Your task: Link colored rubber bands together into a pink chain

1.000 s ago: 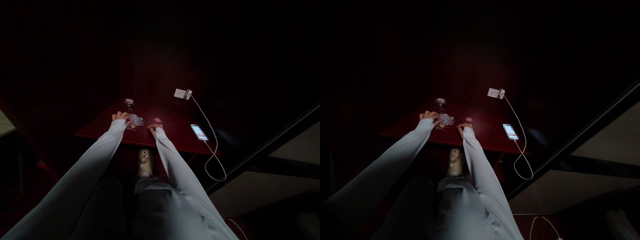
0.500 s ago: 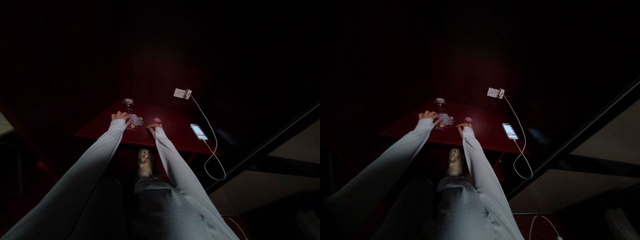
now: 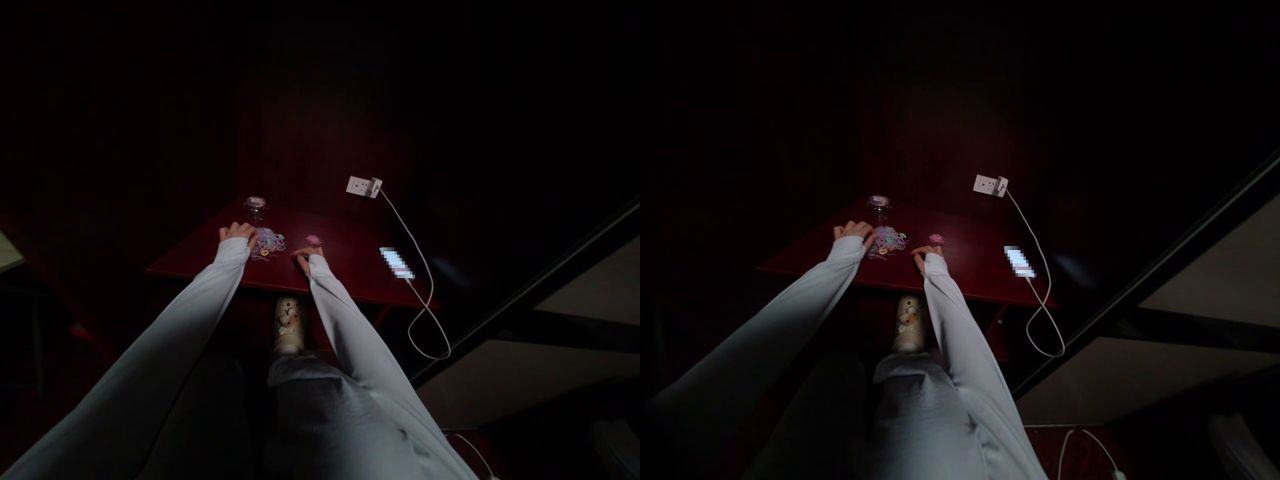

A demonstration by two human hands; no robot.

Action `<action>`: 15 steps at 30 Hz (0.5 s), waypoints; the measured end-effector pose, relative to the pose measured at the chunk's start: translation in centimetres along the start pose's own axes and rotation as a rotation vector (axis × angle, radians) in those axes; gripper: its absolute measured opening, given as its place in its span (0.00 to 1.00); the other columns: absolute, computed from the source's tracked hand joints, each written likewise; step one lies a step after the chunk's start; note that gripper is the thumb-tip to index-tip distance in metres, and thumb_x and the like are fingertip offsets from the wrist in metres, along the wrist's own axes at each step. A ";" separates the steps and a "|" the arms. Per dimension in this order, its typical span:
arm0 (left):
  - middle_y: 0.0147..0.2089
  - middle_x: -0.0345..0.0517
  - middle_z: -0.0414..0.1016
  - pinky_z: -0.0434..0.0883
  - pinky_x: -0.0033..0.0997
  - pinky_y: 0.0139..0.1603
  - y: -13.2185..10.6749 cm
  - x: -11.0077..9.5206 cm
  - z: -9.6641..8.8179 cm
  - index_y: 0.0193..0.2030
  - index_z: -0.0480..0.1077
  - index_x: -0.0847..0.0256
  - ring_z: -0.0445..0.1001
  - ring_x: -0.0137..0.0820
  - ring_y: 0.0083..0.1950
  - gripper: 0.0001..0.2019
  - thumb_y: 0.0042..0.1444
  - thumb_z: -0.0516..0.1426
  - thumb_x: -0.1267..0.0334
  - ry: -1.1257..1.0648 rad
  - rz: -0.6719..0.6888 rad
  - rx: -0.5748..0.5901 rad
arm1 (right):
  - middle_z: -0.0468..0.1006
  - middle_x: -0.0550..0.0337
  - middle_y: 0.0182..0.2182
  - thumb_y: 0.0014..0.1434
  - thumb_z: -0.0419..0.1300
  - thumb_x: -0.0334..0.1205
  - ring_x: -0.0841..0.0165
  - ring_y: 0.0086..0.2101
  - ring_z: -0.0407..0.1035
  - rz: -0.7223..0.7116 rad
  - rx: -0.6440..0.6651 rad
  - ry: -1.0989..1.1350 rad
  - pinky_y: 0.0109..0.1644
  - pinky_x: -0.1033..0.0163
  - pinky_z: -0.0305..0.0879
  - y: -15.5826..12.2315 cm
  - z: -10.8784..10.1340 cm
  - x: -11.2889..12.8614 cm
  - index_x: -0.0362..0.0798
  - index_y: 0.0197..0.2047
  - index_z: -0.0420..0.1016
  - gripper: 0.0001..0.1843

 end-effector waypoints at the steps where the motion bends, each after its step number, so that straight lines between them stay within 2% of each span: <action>1: 0.59 0.55 0.83 0.63 0.53 0.58 0.0 0.1 0.0 0.47 0.79 0.55 0.71 0.53 0.62 0.14 0.74 0.51 0.60 -0.001 0.000 -0.004 | 0.87 0.61 0.51 0.69 0.63 0.32 0.56 0.59 0.68 -0.009 0.005 0.004 0.70 0.50 0.66 0.0 0.0 0.1 0.58 0.47 0.90 0.14; 9: 0.54 0.51 0.87 0.62 0.53 0.59 0.3 0.6 0.2 0.43 0.81 0.53 0.73 0.52 0.59 0.11 0.69 0.55 0.59 -0.040 0.005 -0.021 | 0.87 0.58 0.51 0.68 0.65 0.32 0.56 0.59 0.70 0.003 0.003 0.015 0.69 0.51 0.68 0.1 0.1 0.0 0.58 0.48 0.91 0.14; 15: 0.56 0.50 0.87 0.62 0.53 0.59 0.4 0.8 0.2 0.44 0.82 0.54 0.73 0.52 0.59 0.12 0.69 0.56 0.58 -0.049 0.002 -0.030 | 0.87 0.58 0.52 0.69 0.64 0.33 0.56 0.59 0.70 -0.005 0.020 -0.001 0.70 0.50 0.67 -0.2 -0.2 0.4 0.57 0.49 0.90 0.14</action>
Point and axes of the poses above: each hand's wrist, its own y-axis towards the middle knuckle, its own z-axis out of the palm, x = y × z, the point moved 6 cm from there along y, towards the middle knuckle
